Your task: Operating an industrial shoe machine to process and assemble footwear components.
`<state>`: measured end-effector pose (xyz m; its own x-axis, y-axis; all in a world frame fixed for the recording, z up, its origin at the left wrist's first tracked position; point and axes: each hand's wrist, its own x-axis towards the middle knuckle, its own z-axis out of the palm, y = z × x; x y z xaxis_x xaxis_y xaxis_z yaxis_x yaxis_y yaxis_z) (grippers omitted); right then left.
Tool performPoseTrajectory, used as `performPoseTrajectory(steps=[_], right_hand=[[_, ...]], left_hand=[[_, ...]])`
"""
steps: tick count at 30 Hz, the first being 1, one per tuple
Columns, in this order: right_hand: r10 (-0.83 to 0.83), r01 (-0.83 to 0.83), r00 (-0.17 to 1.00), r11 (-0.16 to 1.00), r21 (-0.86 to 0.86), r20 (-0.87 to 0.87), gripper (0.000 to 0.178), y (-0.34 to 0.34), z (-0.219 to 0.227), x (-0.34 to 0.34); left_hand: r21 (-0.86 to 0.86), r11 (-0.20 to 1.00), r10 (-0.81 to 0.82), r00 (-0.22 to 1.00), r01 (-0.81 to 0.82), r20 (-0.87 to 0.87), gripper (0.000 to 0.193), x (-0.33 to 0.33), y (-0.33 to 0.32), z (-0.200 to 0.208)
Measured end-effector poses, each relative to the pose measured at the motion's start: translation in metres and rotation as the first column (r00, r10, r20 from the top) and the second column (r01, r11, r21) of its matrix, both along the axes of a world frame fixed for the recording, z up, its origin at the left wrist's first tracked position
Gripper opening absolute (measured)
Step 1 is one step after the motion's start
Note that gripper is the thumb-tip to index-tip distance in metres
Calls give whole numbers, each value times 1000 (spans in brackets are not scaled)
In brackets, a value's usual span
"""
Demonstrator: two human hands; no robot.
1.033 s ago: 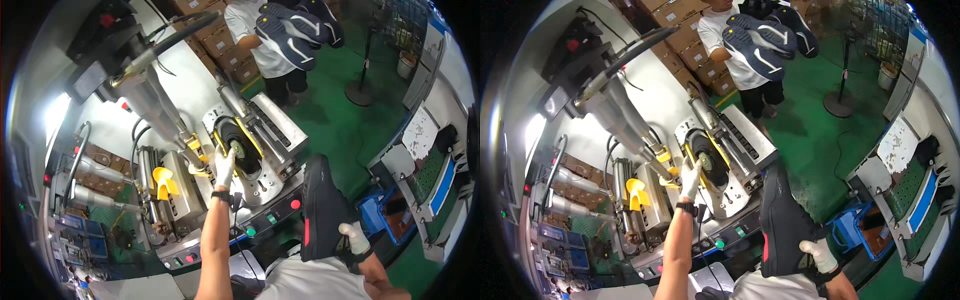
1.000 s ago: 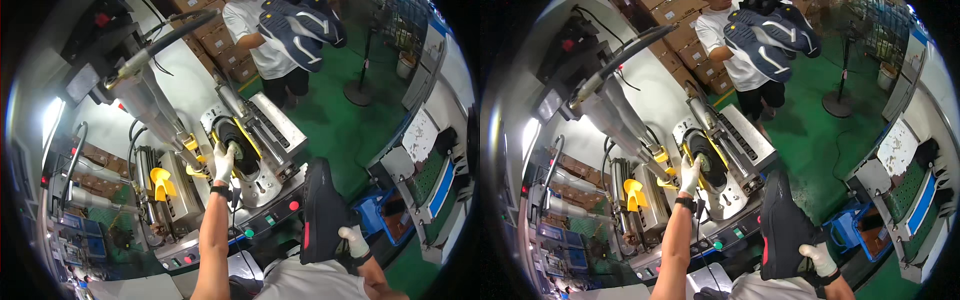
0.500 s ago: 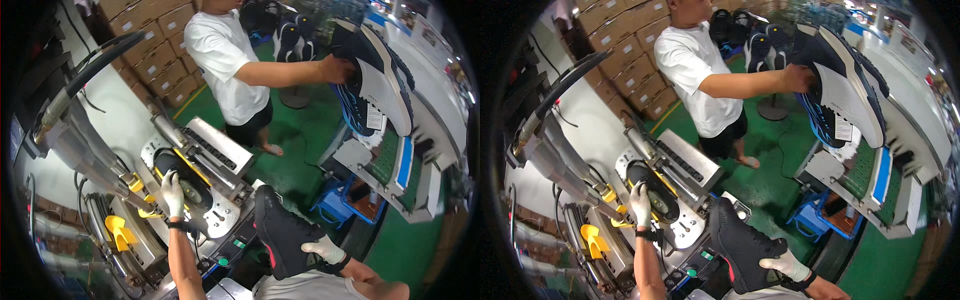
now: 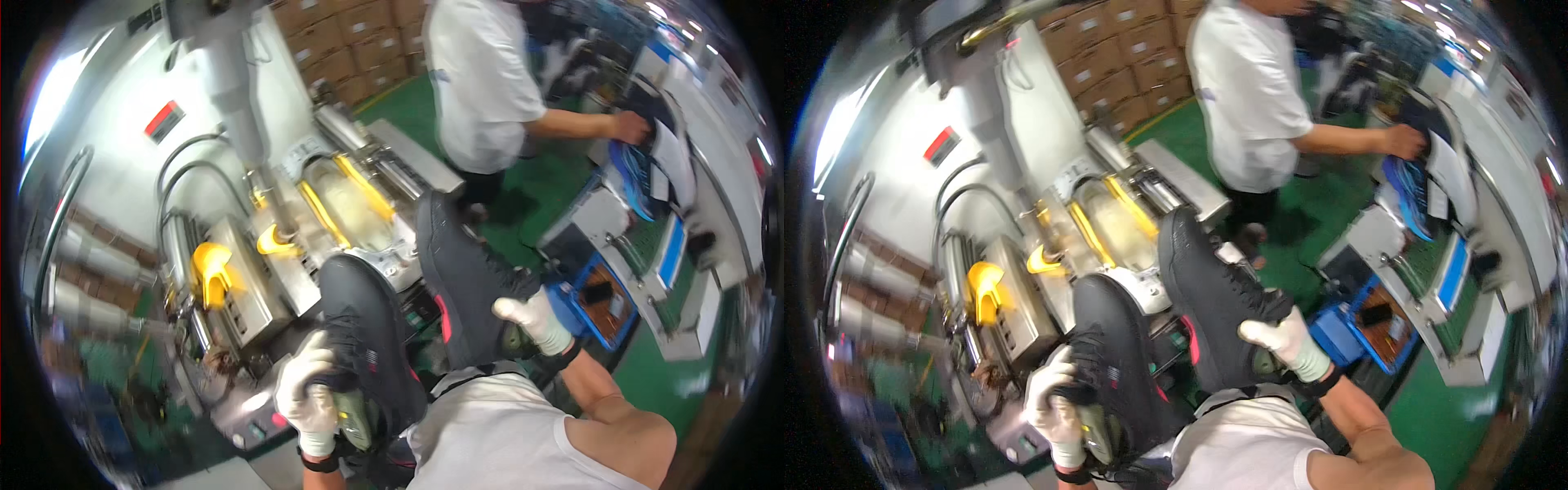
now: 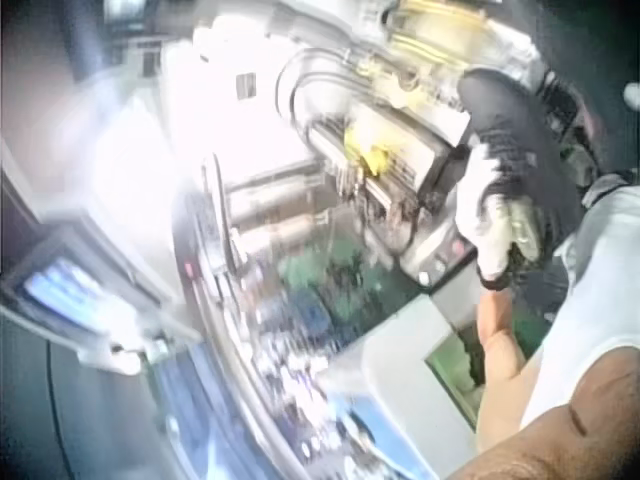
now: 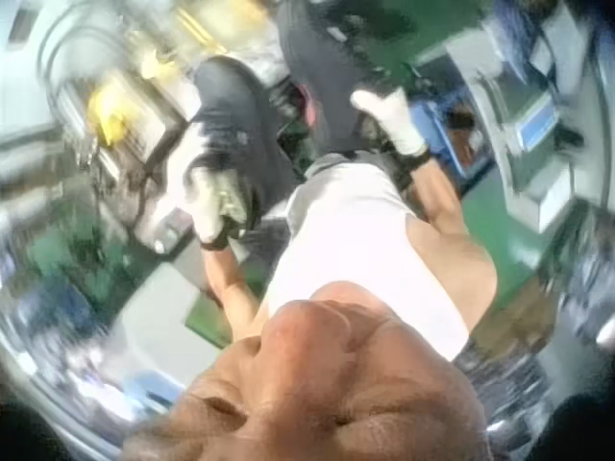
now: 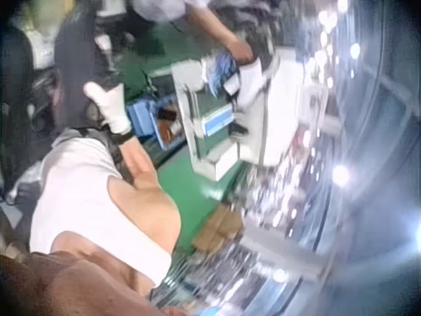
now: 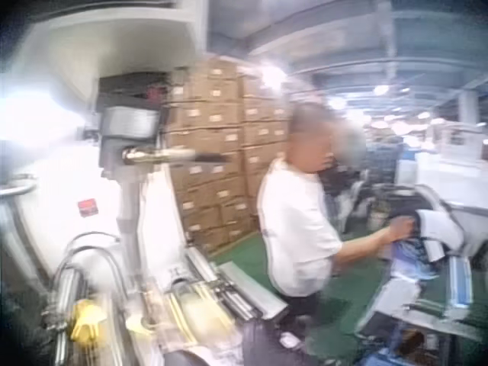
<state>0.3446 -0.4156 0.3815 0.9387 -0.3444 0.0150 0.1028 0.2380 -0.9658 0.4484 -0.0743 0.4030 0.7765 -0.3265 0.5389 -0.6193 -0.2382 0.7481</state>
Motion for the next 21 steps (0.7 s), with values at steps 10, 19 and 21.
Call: performPoseTrajectory(steps=[10, 19, 21], right_hand=[[462, -486, 803, 873, 36, -377, 33, 50, 4, 287], [-5, -341, 940, -19, -940, -341, 48, 89, -94, 457], [-1, -371, 929, 11, -929, -371, 46, 93, -86, 454]], left_hand=[[180, 963, 264, 819, -198, -510, 27, -199, 117, -71], [221, 764, 574, 482, -606, -662, 19, -260, 141, -164], [209, 673, 604, 365, -709, -708, 19, -268, 134, -168]])
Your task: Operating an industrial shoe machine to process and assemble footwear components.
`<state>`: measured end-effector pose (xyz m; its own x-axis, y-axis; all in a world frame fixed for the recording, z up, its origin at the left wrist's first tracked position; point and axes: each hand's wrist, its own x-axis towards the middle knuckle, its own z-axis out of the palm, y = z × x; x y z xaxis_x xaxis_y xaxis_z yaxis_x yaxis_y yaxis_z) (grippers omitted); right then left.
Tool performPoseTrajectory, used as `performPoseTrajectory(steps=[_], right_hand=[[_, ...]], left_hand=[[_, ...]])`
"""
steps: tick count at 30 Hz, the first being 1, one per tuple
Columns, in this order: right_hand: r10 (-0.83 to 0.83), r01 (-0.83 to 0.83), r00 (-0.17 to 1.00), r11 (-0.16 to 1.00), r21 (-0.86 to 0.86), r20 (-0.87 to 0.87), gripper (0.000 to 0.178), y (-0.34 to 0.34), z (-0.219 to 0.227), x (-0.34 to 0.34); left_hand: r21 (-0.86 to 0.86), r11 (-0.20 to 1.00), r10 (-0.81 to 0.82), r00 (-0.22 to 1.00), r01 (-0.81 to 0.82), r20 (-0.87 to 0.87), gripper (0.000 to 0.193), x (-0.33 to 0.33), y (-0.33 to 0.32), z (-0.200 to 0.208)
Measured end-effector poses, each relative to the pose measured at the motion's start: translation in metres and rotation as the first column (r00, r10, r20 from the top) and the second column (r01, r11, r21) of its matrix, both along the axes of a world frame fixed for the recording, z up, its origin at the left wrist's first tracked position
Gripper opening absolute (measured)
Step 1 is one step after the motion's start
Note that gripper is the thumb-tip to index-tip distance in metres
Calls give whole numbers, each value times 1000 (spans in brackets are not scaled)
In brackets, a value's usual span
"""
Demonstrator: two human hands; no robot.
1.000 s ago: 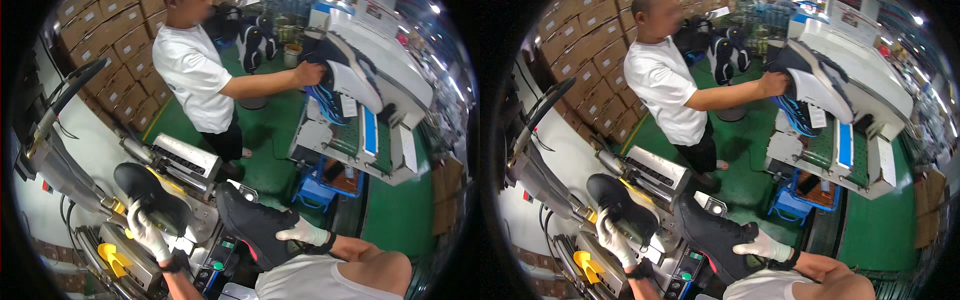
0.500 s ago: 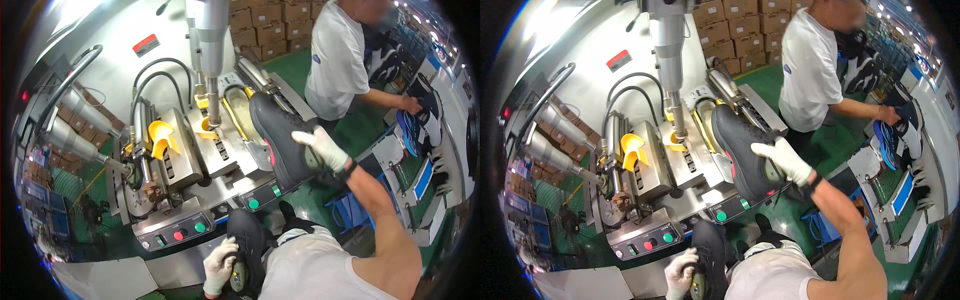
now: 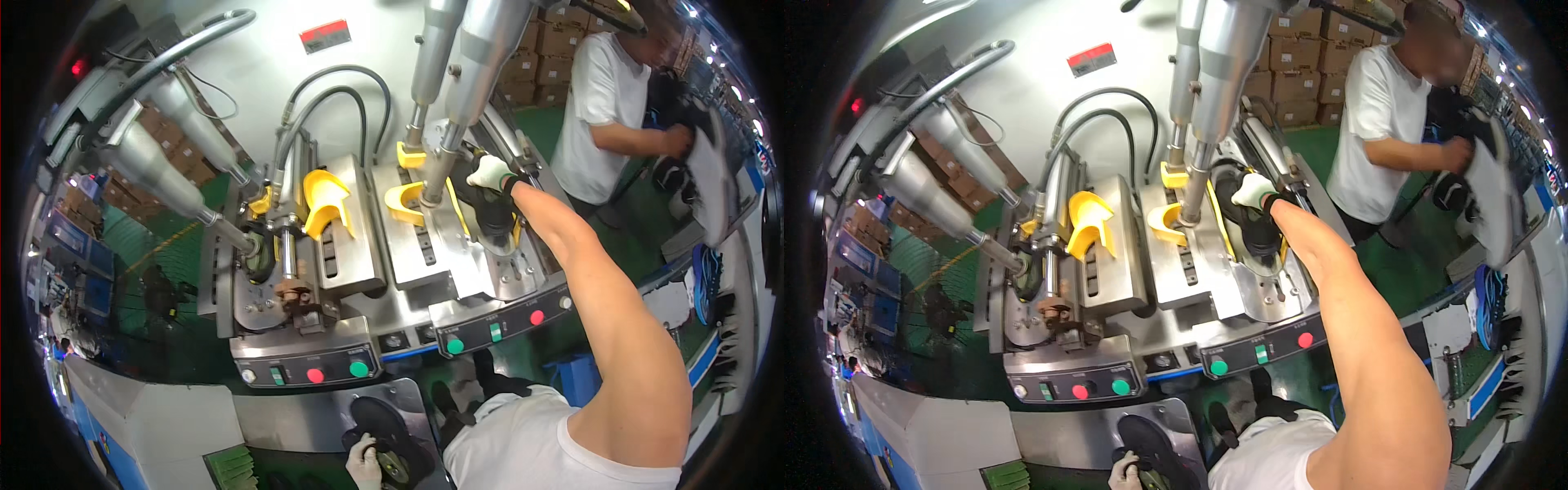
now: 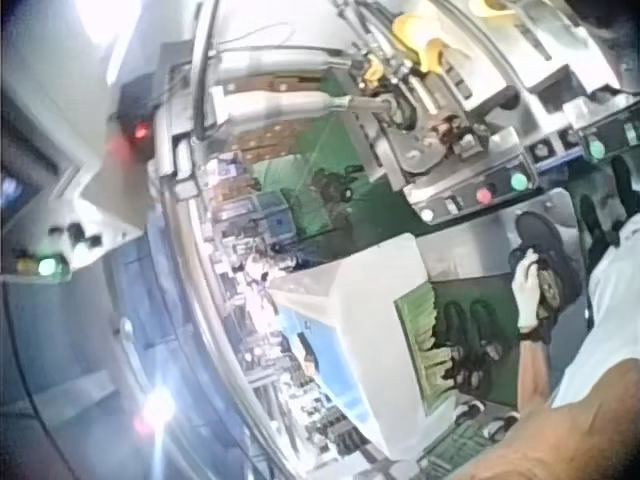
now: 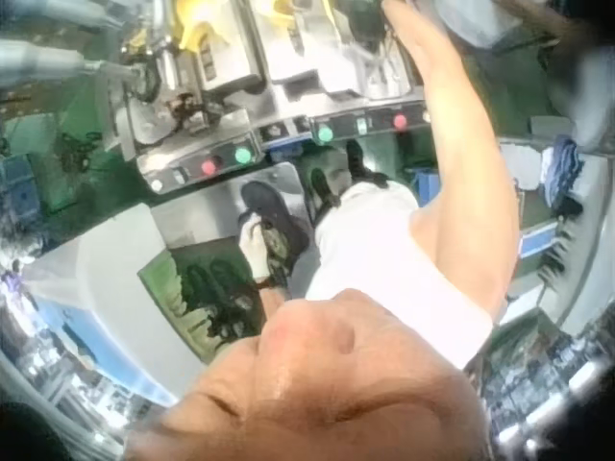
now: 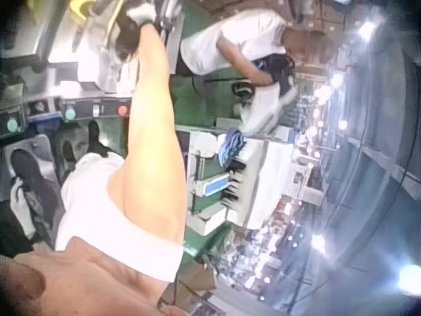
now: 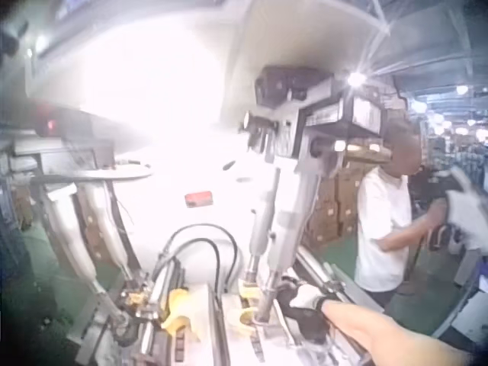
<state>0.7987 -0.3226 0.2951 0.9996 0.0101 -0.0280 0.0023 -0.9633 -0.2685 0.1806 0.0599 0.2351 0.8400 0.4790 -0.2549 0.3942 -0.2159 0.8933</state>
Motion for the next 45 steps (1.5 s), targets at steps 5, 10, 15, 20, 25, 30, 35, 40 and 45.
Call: performPoseTrajectory(steps=[5, 10, 15, 20, 25, 30, 35, 40, 45], right_hand=[[-19, 21, 989, 1000, -9, 149, 47, 15, -29, 15], [-80, 68, 993, 990, 122, 92, 48, 14, -15, 4], [-255, 250, 966, 962, 106, 37, 66, 24, -55, -19], [-31, 23, 999, 973, 230, 30, 61, 5, -44, -28], [108, -309, 885, 863, 400, 453, 63, 40, -20, -143], [652, -743, 661, 637, 206, 370, 96, 93, -85, -341], [597, -598, 800, 784, -168, -63, 103, 111, -118, -375], [771, -644, 608, 618, 450, -189, 87, 213, -75, -495], [615, -356, 776, 608, 710, -138, 80, 176, -64, -540]], left_hand=[[220, 975, 48, 998, -36, -48, 20, 6, 8, -78], [273, 952, 185, 969, -135, -165, 23, 10, -4, -85], [367, 906, 260, 961, -209, -94, 29, 11, -34, -113], [283, 858, 457, 888, -428, -44, 45, -30, -68, -111], [471, 683, 621, 783, -558, 28, 52, -117, -88, -71], [485, 635, 700, 714, -602, -31, 69, -160, -81, -88], [267, 765, 623, 778, -586, -78, 80, -151, -73, -114], [106, 877, 464, 883, -469, 72, 75, -170, -47, -103], [105, 889, 439, 895, -445, 82, 33, -201, -14, -155]])
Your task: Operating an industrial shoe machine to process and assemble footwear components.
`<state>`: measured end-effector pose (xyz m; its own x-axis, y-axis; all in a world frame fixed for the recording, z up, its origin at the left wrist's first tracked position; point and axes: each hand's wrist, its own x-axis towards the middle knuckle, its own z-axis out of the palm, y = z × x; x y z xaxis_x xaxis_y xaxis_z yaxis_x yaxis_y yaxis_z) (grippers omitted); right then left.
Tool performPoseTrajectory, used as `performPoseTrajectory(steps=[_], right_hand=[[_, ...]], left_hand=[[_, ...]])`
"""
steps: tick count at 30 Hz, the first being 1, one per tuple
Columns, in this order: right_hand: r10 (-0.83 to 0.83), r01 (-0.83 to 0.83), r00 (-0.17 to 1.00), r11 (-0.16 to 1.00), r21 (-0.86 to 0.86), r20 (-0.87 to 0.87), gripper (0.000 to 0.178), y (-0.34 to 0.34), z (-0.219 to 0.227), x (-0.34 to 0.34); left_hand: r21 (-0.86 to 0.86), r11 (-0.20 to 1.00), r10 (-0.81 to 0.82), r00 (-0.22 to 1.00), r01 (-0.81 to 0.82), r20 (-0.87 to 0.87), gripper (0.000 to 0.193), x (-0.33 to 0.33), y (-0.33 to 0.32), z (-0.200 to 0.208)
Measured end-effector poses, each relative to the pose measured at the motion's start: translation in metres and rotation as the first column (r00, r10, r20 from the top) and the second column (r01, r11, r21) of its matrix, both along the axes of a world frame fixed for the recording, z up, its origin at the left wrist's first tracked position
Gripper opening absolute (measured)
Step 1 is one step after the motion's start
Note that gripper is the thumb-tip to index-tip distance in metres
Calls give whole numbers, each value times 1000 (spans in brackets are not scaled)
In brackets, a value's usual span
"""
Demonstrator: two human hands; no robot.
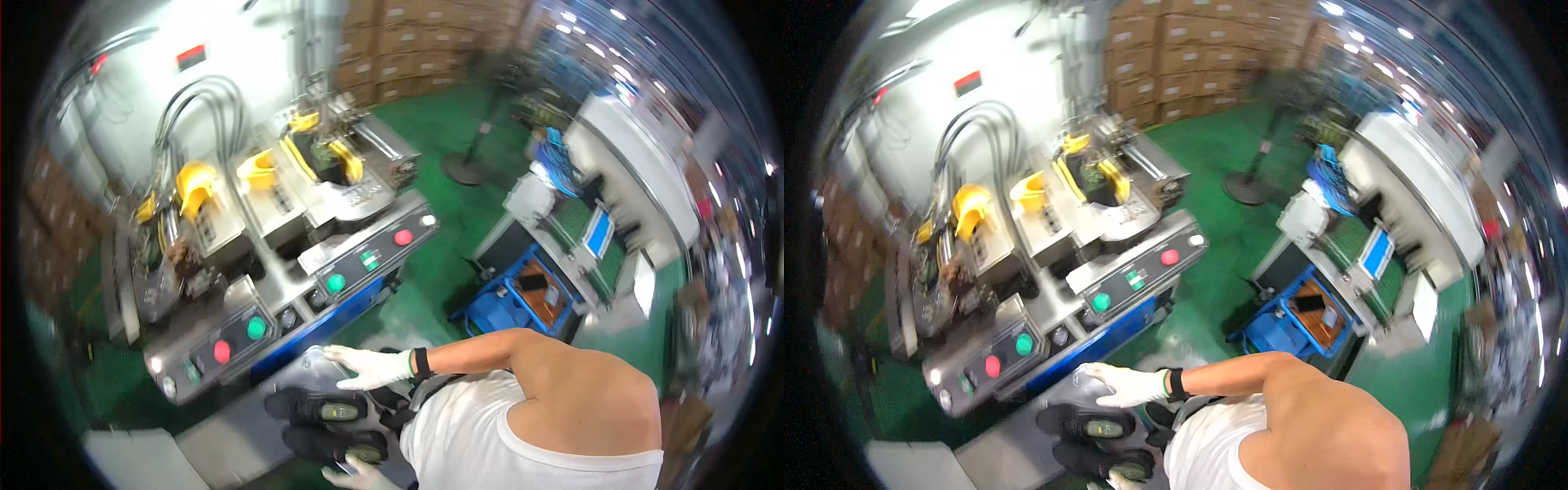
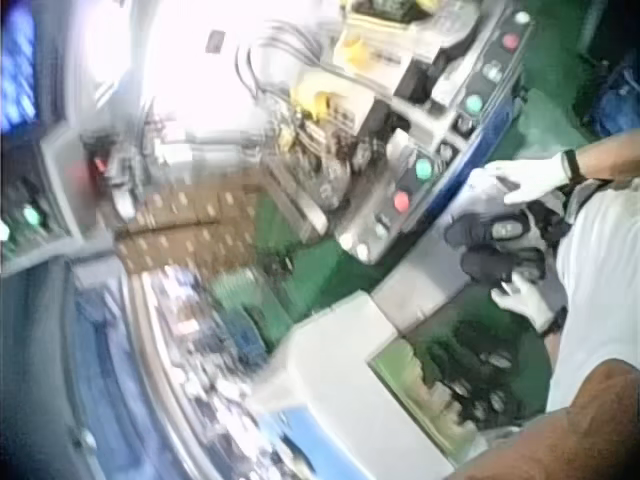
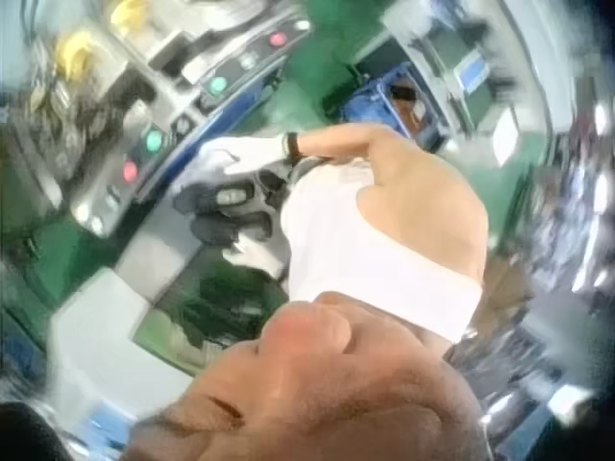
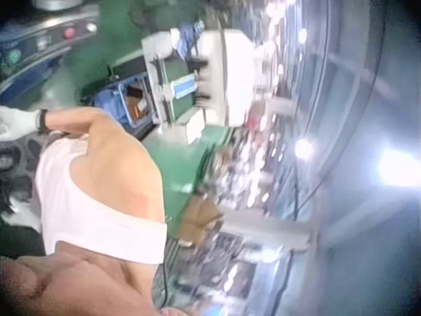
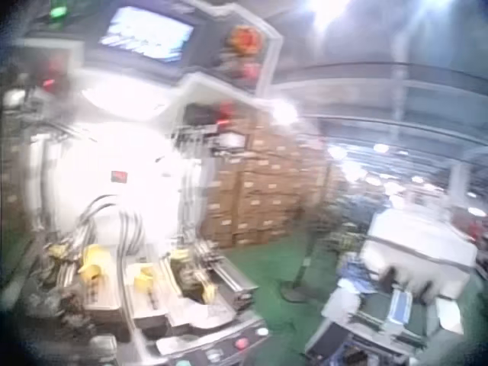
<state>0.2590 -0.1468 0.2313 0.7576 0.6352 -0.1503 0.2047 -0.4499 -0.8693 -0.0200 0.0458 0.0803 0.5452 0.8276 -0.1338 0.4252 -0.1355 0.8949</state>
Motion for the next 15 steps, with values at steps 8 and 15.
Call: performPoseTrajectory(steps=[8, 15], right_hand=[[-761, 766, 469, 603, 223, 447, 54, -280, 95, -3], [-676, 978, -205, -173, 117, 708, 92, -610, 167, 5]], left_hand=[[615, 721, -385, 922, 320, -29, 54, 76, 10, 94], [442, 593, -739, 673, 673, -32, 56, 181, -127, 173]])
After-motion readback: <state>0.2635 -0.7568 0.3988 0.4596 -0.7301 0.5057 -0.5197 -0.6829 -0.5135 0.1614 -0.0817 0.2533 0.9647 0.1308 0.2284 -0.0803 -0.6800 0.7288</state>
